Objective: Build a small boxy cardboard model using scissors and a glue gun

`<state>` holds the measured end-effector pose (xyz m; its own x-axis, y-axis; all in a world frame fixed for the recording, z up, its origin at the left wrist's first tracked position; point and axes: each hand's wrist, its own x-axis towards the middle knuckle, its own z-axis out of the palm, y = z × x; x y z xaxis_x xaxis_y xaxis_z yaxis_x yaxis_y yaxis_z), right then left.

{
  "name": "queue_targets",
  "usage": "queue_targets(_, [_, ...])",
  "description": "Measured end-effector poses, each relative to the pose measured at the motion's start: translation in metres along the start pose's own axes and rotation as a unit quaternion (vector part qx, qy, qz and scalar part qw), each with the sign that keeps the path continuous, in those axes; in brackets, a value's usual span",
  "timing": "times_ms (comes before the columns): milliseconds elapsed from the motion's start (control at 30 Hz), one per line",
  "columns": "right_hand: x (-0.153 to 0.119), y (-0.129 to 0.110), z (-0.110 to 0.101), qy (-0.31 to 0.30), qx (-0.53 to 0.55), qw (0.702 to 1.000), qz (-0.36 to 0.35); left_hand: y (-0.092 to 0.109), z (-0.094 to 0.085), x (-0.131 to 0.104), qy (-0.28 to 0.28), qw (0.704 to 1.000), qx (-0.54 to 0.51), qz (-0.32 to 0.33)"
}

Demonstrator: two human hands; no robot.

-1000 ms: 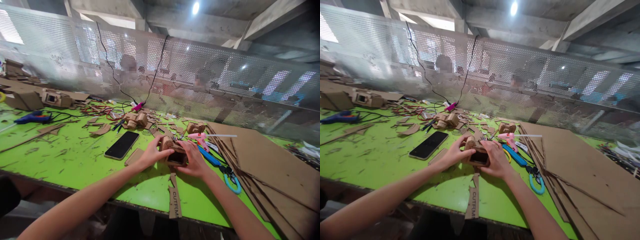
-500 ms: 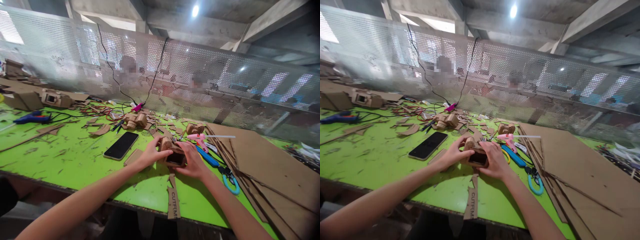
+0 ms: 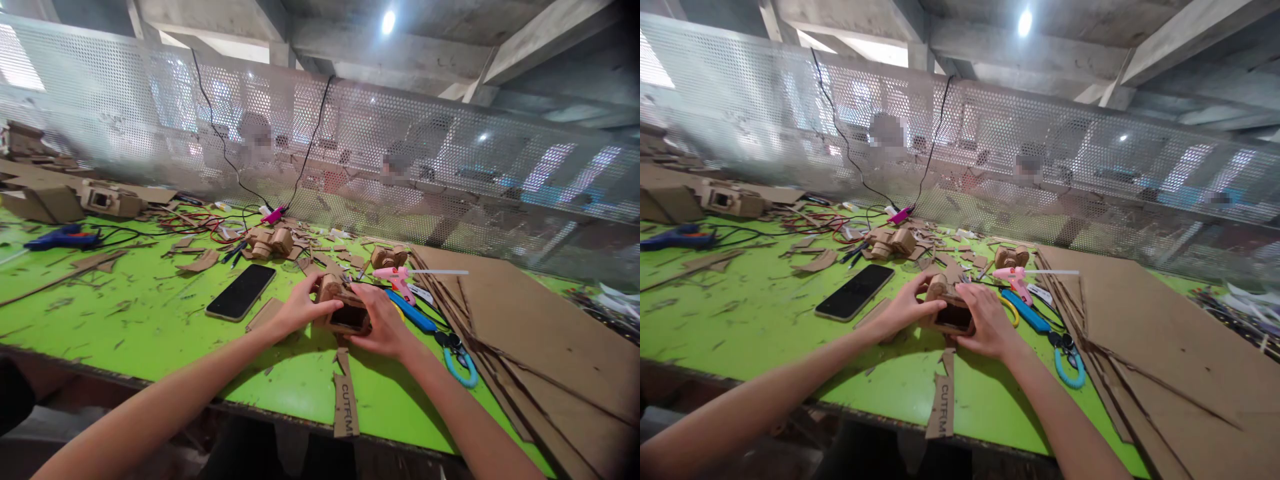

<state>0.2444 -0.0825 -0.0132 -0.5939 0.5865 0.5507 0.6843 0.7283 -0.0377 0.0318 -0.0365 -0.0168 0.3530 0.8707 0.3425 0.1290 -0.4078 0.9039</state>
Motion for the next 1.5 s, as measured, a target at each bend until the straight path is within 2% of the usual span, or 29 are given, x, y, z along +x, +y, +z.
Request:
queue_targets(333, [-0.0022,0.0033,0.0038,0.001,0.001,1.000,0.004,-0.0019,0.0001,0.0006,-0.004,1.000,0.003,0.006])
queue_targets(567, [-0.0029,0.0031,0.0051,0.029,-0.012,0.999,-0.011,0.0007,-0.0012,-0.0007,-0.010,1.000,0.011,0.009])
queue_targets(1500, [0.0001,-0.0005,0.0044,0.025,-0.012,0.999,-0.020,-0.0042,-0.0013,0.0000,-0.010,1.000,0.011,0.014])
